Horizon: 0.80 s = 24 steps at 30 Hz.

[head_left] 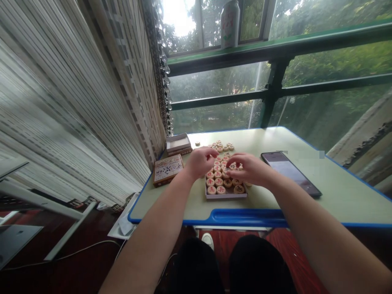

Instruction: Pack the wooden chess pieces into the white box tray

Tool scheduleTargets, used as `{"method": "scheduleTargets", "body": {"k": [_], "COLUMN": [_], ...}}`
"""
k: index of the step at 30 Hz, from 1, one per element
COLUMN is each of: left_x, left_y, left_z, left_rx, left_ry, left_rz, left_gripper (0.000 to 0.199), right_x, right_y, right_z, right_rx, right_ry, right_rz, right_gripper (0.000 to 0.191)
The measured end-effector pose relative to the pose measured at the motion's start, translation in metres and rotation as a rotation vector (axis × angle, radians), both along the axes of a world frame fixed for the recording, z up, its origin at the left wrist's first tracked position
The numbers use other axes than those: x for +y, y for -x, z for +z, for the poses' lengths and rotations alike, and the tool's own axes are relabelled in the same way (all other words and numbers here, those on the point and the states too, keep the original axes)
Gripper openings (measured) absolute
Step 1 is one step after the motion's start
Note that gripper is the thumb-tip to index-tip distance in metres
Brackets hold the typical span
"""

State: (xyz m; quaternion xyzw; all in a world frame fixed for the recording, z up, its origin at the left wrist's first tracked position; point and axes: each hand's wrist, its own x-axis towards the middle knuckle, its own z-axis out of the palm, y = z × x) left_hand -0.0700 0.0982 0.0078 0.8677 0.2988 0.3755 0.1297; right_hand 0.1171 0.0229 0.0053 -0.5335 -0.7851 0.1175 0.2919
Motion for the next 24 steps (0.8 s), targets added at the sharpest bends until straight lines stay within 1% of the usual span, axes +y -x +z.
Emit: {"method": "scheduleTargets", "body": {"k": [3, 6, 9, 14, 18, 24], "left_x": [0.0005, -0.001, -0.0008, 0.0037, 0.0052, 0.0049], "left_y": [0.0013, 0.0017, 0.0017, 0.0033, 0.0038, 0.0041], "left_z": [-0.0004, 0.0003, 0.0002, -0.0018, -0.0029, -0.0033], "left_rx": [0.002, 0.065, 0.12, 0.154, 0.203, 0.218], "left_ry": [-0.007, 0.014, 0.013, -0.015, -0.035, -0.05], "left_rz": [-0.007, -0.045, -0.032, 0.009, 0.019, 0.025], "left_gripper": [0.025, 0.025, 0.027, 0.027, 0.026, 0.026], "right_x": [-0.0021, -0.0039, -0.0047, -0.0055, -0.0076, -0.0071], "right_y": [-0.001, -0.0018, -0.0017, 0.0, 0.0014, 0.0005], "right_z": [-0.0008, 0.0005, 0.0018, 0.0029, 0.005, 0.0044], "right_rx": [-0.043, -0.081, -0.137, -0.187, -0.201, -0.219], "right_ry": [0.045, 0.087, 0.103, 0.142, 0.146, 0.153], "right_rz": [0.065, 0.076, 0.099, 0.104, 0.095, 0.1], "right_gripper": [0.018, 0.019, 0.023, 0.024, 0.023, 0.025]}}
